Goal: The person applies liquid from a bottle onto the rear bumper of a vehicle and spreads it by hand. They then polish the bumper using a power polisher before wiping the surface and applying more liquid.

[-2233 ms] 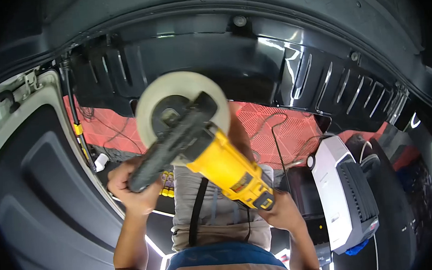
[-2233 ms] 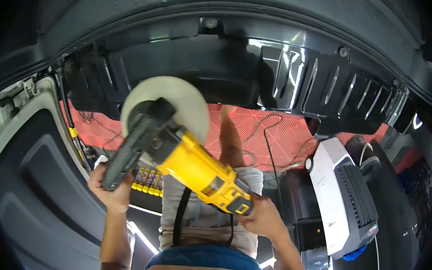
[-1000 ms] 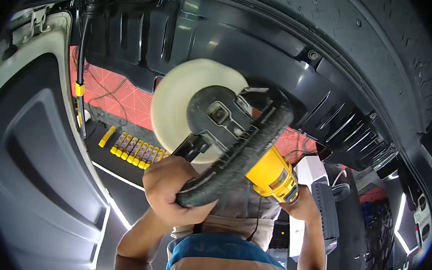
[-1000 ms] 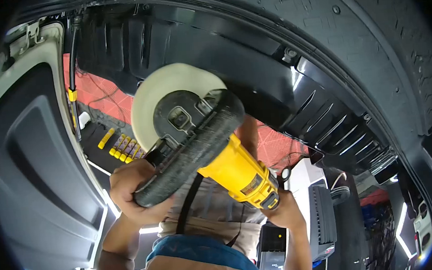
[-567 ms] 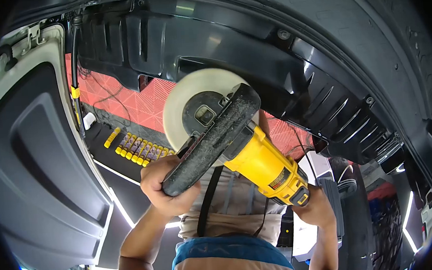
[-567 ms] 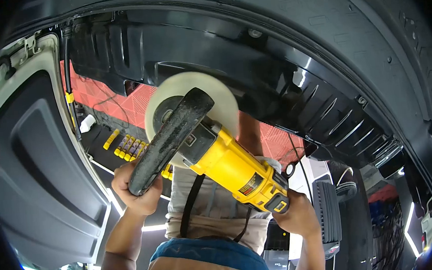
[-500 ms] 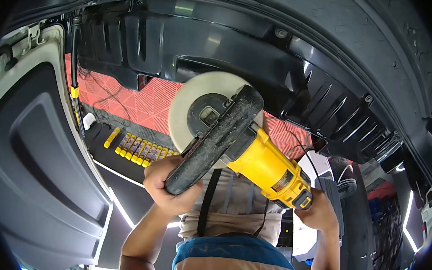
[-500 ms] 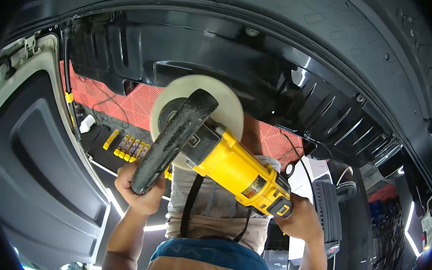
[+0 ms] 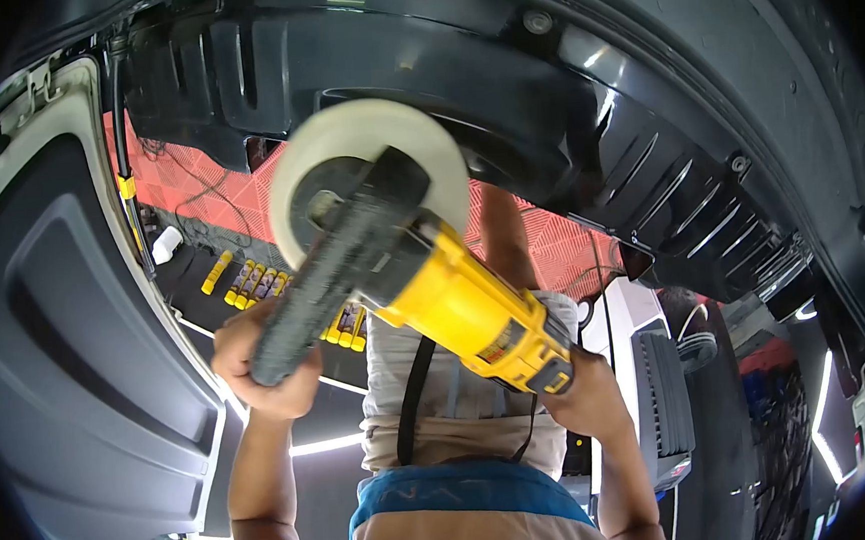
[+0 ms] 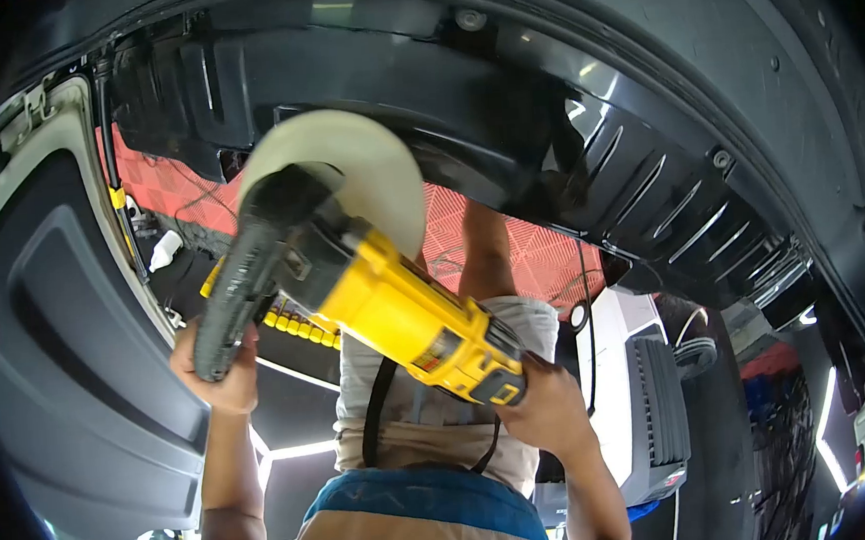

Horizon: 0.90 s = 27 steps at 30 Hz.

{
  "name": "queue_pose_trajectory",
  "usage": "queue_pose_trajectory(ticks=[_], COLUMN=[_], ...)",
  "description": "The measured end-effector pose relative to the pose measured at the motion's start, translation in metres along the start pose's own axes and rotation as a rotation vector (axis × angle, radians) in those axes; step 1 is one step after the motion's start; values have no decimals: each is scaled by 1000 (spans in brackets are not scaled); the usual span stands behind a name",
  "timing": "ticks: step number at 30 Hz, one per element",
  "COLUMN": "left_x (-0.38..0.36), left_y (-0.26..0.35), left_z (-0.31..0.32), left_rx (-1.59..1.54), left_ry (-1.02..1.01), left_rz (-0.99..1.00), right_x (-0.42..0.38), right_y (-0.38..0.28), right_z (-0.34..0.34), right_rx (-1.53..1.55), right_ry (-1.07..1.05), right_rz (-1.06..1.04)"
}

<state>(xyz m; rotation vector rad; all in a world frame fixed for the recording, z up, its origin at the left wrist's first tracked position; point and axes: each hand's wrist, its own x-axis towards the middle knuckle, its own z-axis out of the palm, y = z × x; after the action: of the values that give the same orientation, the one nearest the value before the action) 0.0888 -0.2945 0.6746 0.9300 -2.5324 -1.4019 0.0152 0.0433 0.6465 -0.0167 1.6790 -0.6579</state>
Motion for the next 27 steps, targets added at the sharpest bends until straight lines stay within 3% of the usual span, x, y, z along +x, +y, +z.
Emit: queue_pose_trajectory(ticks=[1,7,9,13,17,19,23,24,27], left_x=[-6,-15,-18,-12,-2,-3,15,15,12], left_y=[-5,-14,-6,-9,-16,-25,-15,-16,-11], left_z=[-5,-8,20,40,30,17,-17,-20,-46], left_rx=[-35,60,-208,-296,-246,-171,93,99,299], left_ry=[66,23,48,-215,-313,-184,-188,-88,-145], left_rz=[-73,-56,-140,95,206,211,305,300,209], right_x=[6,-18,-36,-59,-46,-28,16,25,32], right_y=[-6,-2,2,15,33,34,15,10,7], right_z=[4,-3,-10,-9,22,37,67,73,97], right_rx=[8,-72,52,70,181,90,127,135,256], right_ry=[3,12,104,120,174,168,59,64,55], right_rz=[-7,17,33,109,30,-29,-48,-58,-150])
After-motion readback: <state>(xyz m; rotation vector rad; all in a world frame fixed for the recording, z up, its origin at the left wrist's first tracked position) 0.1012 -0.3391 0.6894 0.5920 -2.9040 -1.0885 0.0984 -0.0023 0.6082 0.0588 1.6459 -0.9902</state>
